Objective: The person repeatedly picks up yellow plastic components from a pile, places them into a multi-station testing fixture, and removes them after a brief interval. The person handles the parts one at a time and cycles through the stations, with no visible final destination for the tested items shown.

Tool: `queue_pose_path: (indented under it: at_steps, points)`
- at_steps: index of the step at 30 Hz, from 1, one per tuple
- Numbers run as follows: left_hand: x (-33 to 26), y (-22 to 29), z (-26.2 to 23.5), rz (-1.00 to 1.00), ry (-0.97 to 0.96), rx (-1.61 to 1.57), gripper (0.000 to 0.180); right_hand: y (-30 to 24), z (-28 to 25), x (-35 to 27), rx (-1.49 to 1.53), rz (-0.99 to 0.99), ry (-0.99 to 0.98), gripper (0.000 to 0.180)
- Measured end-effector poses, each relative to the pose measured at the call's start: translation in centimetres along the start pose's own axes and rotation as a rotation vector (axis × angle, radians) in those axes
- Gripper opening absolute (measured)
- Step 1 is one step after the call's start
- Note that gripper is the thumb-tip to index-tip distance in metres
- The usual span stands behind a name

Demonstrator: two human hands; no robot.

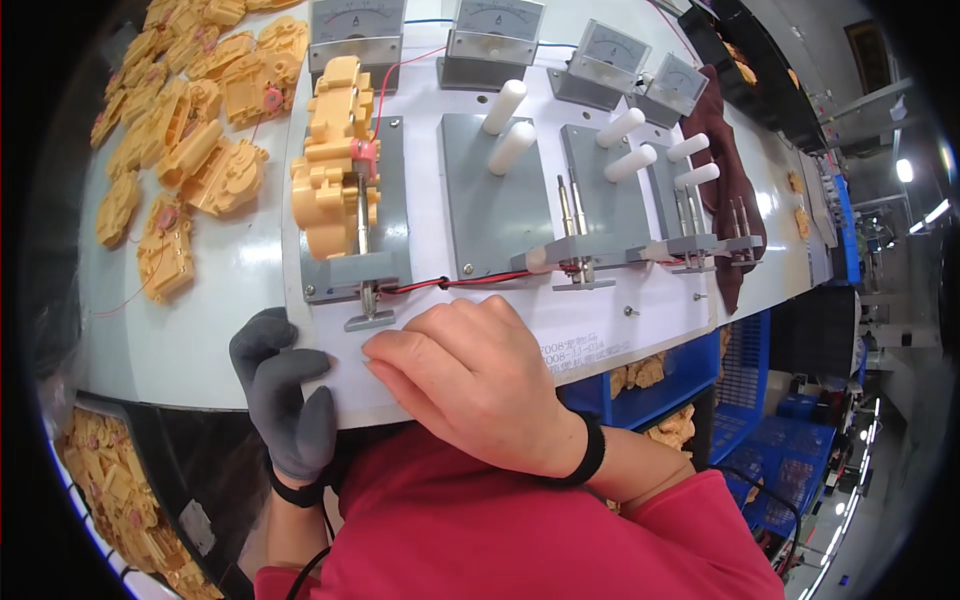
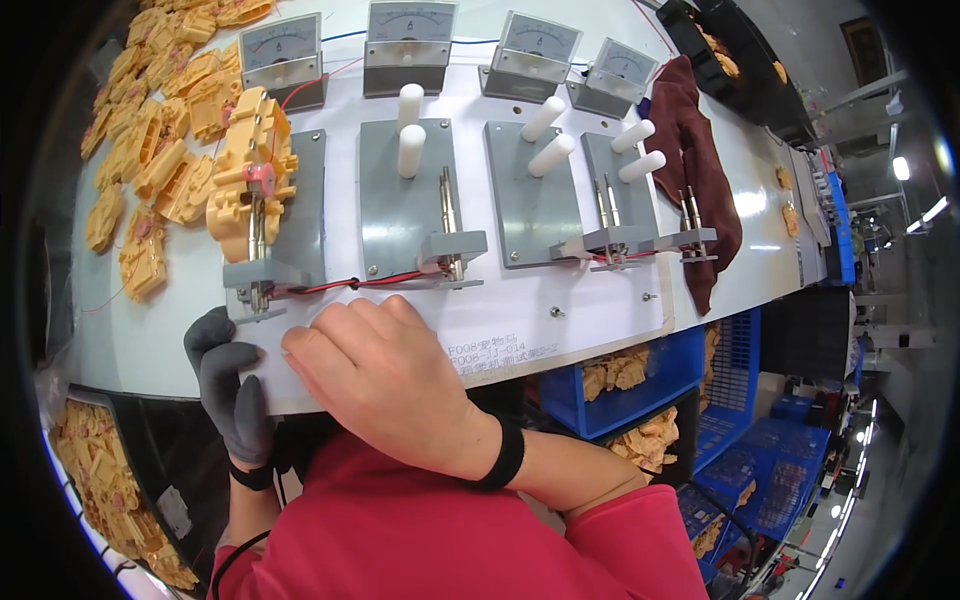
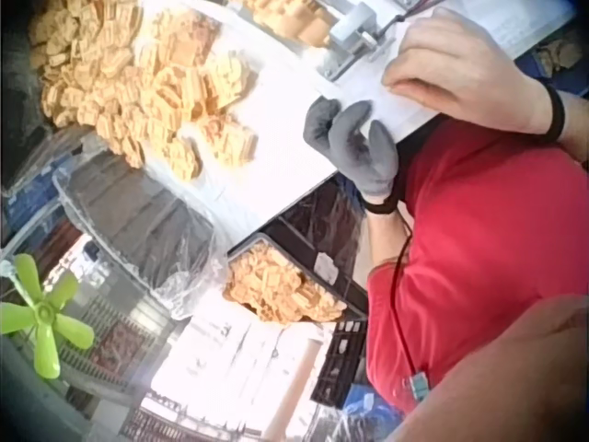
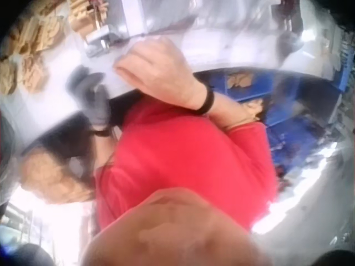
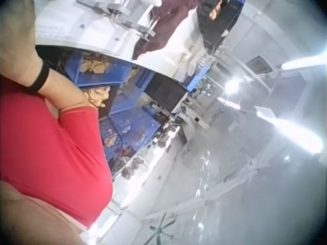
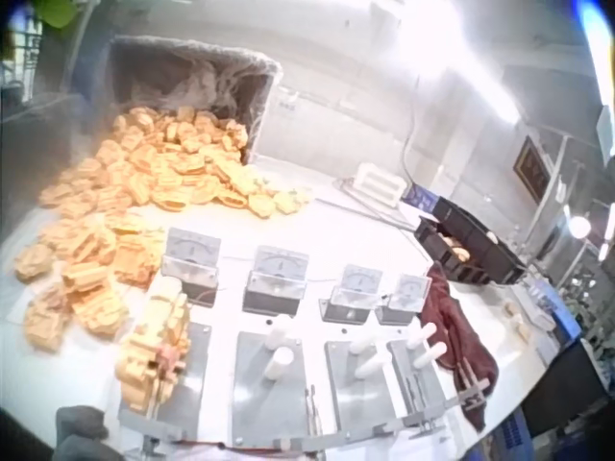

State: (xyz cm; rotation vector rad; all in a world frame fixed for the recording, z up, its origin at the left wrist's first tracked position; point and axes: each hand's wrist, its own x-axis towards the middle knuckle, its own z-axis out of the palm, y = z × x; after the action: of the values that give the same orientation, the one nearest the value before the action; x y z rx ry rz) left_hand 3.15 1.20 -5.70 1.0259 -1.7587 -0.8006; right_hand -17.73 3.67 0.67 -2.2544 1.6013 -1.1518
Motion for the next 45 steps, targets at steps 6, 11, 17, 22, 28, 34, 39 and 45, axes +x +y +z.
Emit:
queue_pose_path:
  at_steps: [6, 11, 17, 22, 28, 34, 39, 45]
  points:
    - [0.4, 0.5, -0.3, 0.053, 0.0, -0.03, 0.025, -0.4, 0.0, 0.1, -0.025, 0.0, -0.056, 0.02]
    - [1.0, 0.4, -0.2, 0.139, -0.029, -0.075, 0.029, -0.9, 0.2, -0.2, -0.057, 0.024, -0.036, 0.019]
    - [0.1, 0.5, -0.7, 0.066, -0.019, -0.254, 0.035, -1.4, 0.8, -0.4, -0.048, 0.071, -0.037, 0.011]
    - [-3.7, 0.7, -7.9, -0.261, -0.12, -0.412, 0.025, -1.6, 0.2, -0.8, -0.077, 0.21, -0.067, 0.011]
    - [-15.4, -6.5, -14.7, -1.126, -0.167, -0.549, 0.024, -1.0, 0.0, -1.2, -0.141, 0.218, -0.09, 0.015]
    - [-35.4, -13.2, -11.0, -1.935, -0.535, -0.237, 0.042, -1.1, -0.1, -1.2, -0.176, 0.237, -0.087, 0.016]
    - [-38.1, -9.5, -7.0, -2.148, -0.514, -0.804, 0.046, -0.9, -0.1, -1.2, -0.188, 0.23, -0.082, 0.016]
    - [-40.1, -11.5, -6.1, -1.927, -0.937, -0.574, 0.044, -1.0, -0.1, -1.0, -0.171, 0.166, -0.097, 0.014]
